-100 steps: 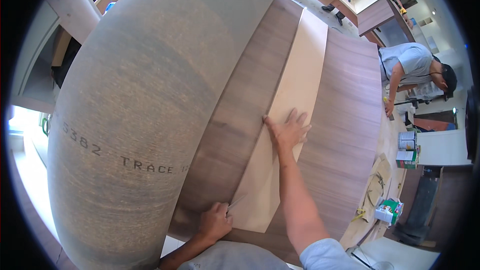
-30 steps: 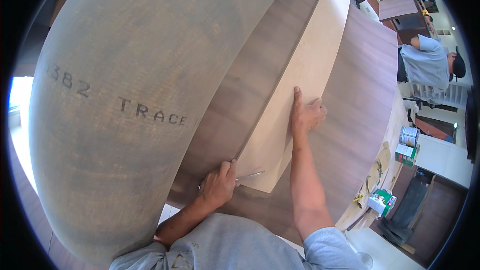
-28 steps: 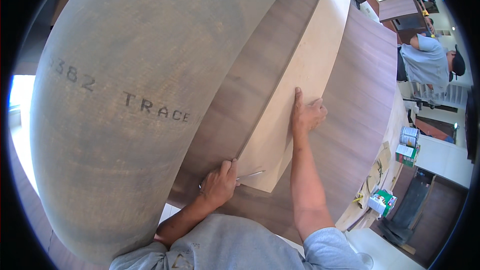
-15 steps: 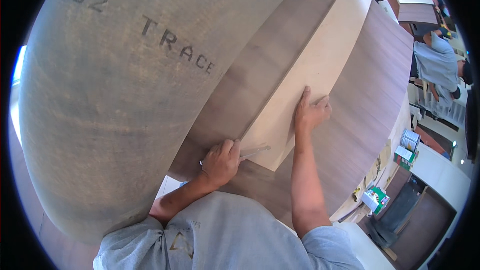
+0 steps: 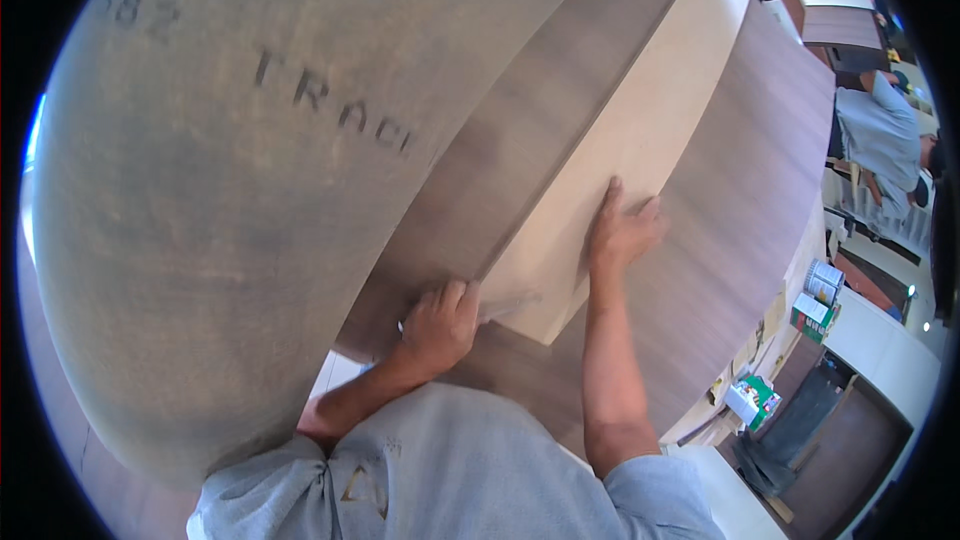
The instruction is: The person places a wooden board onto a sheet of veneer, cuts along the board with a blade, and carries the cut strip away.
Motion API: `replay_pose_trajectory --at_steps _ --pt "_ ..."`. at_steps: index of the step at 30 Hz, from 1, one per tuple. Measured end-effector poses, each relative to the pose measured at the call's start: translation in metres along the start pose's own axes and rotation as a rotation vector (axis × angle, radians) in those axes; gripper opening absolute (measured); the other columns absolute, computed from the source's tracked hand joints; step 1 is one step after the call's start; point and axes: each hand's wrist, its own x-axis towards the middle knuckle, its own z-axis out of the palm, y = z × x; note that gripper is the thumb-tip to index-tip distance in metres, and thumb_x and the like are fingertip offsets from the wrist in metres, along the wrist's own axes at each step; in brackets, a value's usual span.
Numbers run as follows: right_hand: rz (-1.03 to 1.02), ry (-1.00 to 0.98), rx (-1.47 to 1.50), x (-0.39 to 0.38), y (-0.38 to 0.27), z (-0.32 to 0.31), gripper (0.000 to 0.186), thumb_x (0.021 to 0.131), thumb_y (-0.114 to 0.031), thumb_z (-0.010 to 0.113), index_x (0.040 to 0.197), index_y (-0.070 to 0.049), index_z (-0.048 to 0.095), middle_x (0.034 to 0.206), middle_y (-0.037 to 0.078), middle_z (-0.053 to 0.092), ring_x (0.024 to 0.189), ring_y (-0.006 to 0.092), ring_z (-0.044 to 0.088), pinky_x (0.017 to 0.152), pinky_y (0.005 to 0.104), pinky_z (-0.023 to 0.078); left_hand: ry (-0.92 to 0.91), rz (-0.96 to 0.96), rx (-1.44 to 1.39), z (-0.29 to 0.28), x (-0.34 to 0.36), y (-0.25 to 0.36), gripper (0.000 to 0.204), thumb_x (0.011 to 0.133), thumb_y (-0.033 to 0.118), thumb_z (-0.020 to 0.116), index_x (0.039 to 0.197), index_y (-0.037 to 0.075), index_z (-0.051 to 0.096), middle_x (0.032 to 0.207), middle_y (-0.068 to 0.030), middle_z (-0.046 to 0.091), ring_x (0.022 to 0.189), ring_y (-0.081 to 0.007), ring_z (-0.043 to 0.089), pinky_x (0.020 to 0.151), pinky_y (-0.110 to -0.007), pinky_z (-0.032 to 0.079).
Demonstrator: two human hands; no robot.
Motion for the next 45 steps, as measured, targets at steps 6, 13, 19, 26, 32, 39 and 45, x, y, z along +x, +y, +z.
replay_pose_trajectory --at_steps 6,13,19,26,32,39,45 --pt "-0.029 0.04 0.001 -0.001 -0.01 0.002 0.087 0.092 -0.049 0.076 0.147 0.013 0.049 0.136 0.036 0.053 0.127 0.0489 0.05 0.109 0.0544 0.041 -0.037 -0.039 -0.007 0.001 0.001 0.002 0.05 0.082 0.025 0.083 0.12 0.002 0.061 0.099 -0.0139 0.058 0.083 -0.0353 0.067 0.072 -0.048 0.055" --pt "-0.015 -0.082 -0.098 0.004 -0.031 -0.015 0.097 0.09 -0.056 0.074 0.154 0.008 0.041 0.155 0.036 0.04 0.143 0.0503 0.038 0.116 0.0634 0.033 -0.065 -0.046 0.004 0.004 -0.003 -0.001 0.058 0.081 0.029 0.085 0.128 0.001 0.062 0.103 -0.0145 0.06 0.082 -0.0371 0.067 0.071 -0.05 0.055" --pt "-0.013 -0.155 -0.174 0.03 -0.059 -0.002 0.105 0.094 -0.073 0.06 0.162 0.003 0.035 0.171 0.028 0.025 0.157 0.0499 0.02 0.121 0.0654 0.025 -0.033 -0.025 0.033 0.006 -0.004 -0.004 0.058 0.083 0.033 0.083 0.128 0.002 0.063 0.102 -0.0143 0.061 0.079 -0.0367 0.068 0.068 -0.049 0.056" --pt "-0.032 -0.163 -0.193 0.028 -0.055 0.005 0.093 0.102 -0.066 0.049 0.163 0.003 0.032 0.172 0.027 0.023 0.157 0.051 0.018 0.122 0.0661 0.022 -0.058 -0.05 0.062 0.003 -0.001 0.003 0.054 0.082 0.033 0.084 0.123 0.004 0.065 0.103 -0.0129 0.061 0.081 -0.0369 0.07 0.068 -0.049 0.058" --pt "-0.203 -0.183 -0.232 0.038 -0.048 0.008 0.072 0.108 -0.045 0.045 0.165 -0.001 0.031 0.174 0.025 0.018 0.159 0.0518 0.013 0.122 0.0719 0.018 -0.083 -0.085 -0.043 -0.001 0.006 -0.002 0.041 0.083 0.025 0.083 0.116 0.006 0.067 0.1 -0.0141 0.064 0.081 -0.0387 0.069 0.069 -0.052 0.058" --pt "-0.418 -0.246 -0.157 0.048 -0.044 0.008 0.066 0.108 -0.033 0.043 0.166 -0.003 0.03 0.174 0.023 0.022 0.161 0.0481 0.014 0.125 0.0694 0.015 -0.044 -0.325 -0.69 -0.036 0.04 -0.028 0.022 0.091 0.01 0.07 0.112 0.005 0.068 0.092 -0.0178 0.071 0.081 -0.0348 0.073 0.069 -0.047 0.058" --pt "-0.42 -0.219 -0.144 0.049 -0.043 0.008 0.068 0.106 -0.032 0.046 0.165 -0.003 0.031 0.174 0.023 0.022 0.161 0.0473 0.015 0.125 0.0691 0.015 -0.271 -0.541 -2.019 -0.05 0.052 -0.01 0.041 0.107 0.021 0.064 0.144 0.01 0.049 0.105 -0.0174 0.072 0.068 -0.0216 0.068 0.056 -0.039 0.057"
